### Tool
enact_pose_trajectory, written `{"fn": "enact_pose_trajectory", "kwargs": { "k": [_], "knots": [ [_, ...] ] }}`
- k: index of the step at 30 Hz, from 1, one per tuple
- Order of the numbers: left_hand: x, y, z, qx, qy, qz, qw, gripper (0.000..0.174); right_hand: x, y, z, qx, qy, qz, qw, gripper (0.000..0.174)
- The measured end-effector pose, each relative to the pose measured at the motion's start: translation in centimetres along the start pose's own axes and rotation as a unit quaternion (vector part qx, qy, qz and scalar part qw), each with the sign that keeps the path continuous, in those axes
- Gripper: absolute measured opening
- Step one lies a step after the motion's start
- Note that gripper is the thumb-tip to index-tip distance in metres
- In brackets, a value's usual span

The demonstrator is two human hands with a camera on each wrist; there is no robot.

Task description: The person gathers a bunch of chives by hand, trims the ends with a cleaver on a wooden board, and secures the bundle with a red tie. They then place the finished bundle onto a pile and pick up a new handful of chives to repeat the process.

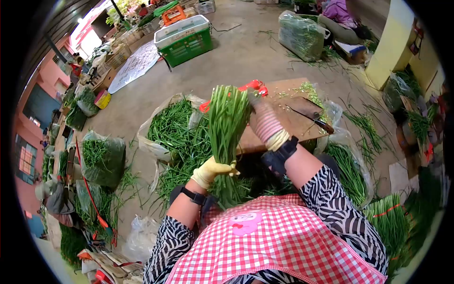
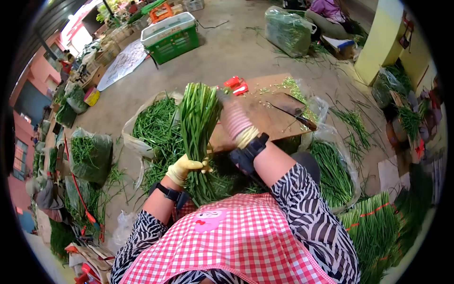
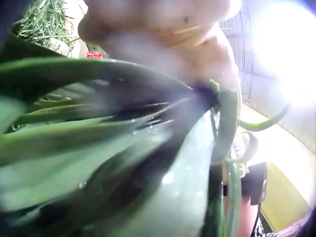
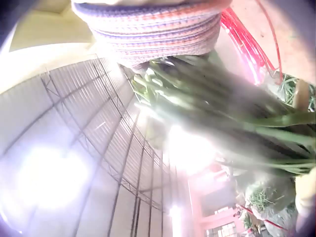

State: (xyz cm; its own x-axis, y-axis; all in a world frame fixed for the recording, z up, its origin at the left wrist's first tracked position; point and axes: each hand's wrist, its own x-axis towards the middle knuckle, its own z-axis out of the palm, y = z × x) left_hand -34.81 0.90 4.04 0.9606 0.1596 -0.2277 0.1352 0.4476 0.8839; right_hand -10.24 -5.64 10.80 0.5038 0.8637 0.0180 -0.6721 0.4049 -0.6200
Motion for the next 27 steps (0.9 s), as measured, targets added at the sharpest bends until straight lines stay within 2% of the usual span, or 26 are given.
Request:
{"fn": "enact_pose_trajectory", "kwargs": {
  "k": [1,4,5,6,8,9,12,13,14,15,16,18,19,20,21,23,24,26,27],
  "knots": [
    [0.1,-0.1,-0.2,0.003,-0.007,0.007,1.0,0.062,0.8,-0.7,-0.6,-0.038,0.045,-0.024,0.998,0.039],
    [-0.3,-0.9,-1.2,0.007,0.003,0.018,1.0,0.056,2.3,-2.1,-4.0,-0.018,0.004,-0.045,0.999,0.031],
    [-0.4,-0.8,-0.9,-0.003,-0.004,0.04,0.999,0.052,0.8,-4.0,-3.1,0.07,0.041,-0.013,0.997,0.026],
    [-0.3,-1.8,-2.0,-0.02,-0.019,0.044,0.999,0.046,1.0,-5.4,-3.8,0.099,0.04,0.01,0.994,0.025],
    [-1.1,-1.2,-1.7,-0.035,0.0,0.038,0.999,0.045,0.7,-9.3,-6.4,0.095,-0.115,0.036,0.988,0.019],
    [-1.2,-1.3,-2.1,-0.046,-0.001,0.043,0.998,0.045,0.1,-10.9,-7.4,0.093,-0.104,0.013,0.99,0.022],
    [-1.7,-1.4,-2.5,-0.071,0.02,0.049,0.996,0.048,-4.0,-15.3,-4.8,-0.066,-0.013,-0.093,0.993,0.028],
    [-1.8,-1.3,-2.5,-0.073,0.025,0.05,0.996,0.048,-6.3,-15.6,-3.3,-0.111,-0.045,-0.063,0.991,0.024],
    [-1.8,-1.2,-2.5,-0.074,0.029,0.05,0.996,0.048,-7.7,-15.2,-2.1,-0.298,-0.079,-0.001,0.951,0.023],
    [-1.8,-1.0,-2.5,-0.066,0.024,0.051,0.996,0.048,-8.6,-14.6,-1.0,-0.473,-0.109,0.061,0.872,0.022],
    [-1.6,-0.8,-2.5,-0.057,0.018,0.052,0.997,0.048,-9.5,-14.5,-0.2,-0.628,-0.134,0.119,0.757,0.021],
    [-1.4,-0.4,-2.4,-0.042,0.023,0.05,0.998,0.048,-11.3,-15.4,1.0,-0.573,-0.172,0.143,0.788,0.023],
    [-1.6,-0.4,-2.5,-0.036,0.035,0.047,0.998,0.048,-11.6,-15.9,1.1,-0.571,-0.149,-0.002,0.807,0.023],
    [-1.8,-0.4,-2.6,-0.03,0.048,0.045,0.997,0.049,-12.4,-17.4,1.6,-0.559,0.041,0.0,0.828,0.023],
    [-1.8,-0.6,-3.4,-0.01,0.028,0.039,0.999,0.05,-12.2,-18.8,-0.8,-0.404,0.082,-0.049,0.91,0.027],
    [-2.2,0.1,-2.7,-0.001,0.049,0.043,0.998,0.051,-11.5,-22.4,-4.1,-0.38,0.157,-0.201,0.889,0.036],
    [-2.3,0.4,-2.5,0.004,0.057,0.045,0.997,0.051,-11.7,-23.0,-3.0,-0.275,0.178,-0.273,0.904,0.036],
    [-2.2,0.3,-2.9,0.013,0.054,0.039,0.998,0.052,-12.4,-24.2,-4.3,-0.302,0.175,-0.281,0.894,0.036],
    [-2.2,0.3,-2.9,0.01,0.057,0.043,0.997,0.054,-13.1,-24.0,-2.4,-0.428,0.14,-0.14,0.882,0.036]
  ]
}}
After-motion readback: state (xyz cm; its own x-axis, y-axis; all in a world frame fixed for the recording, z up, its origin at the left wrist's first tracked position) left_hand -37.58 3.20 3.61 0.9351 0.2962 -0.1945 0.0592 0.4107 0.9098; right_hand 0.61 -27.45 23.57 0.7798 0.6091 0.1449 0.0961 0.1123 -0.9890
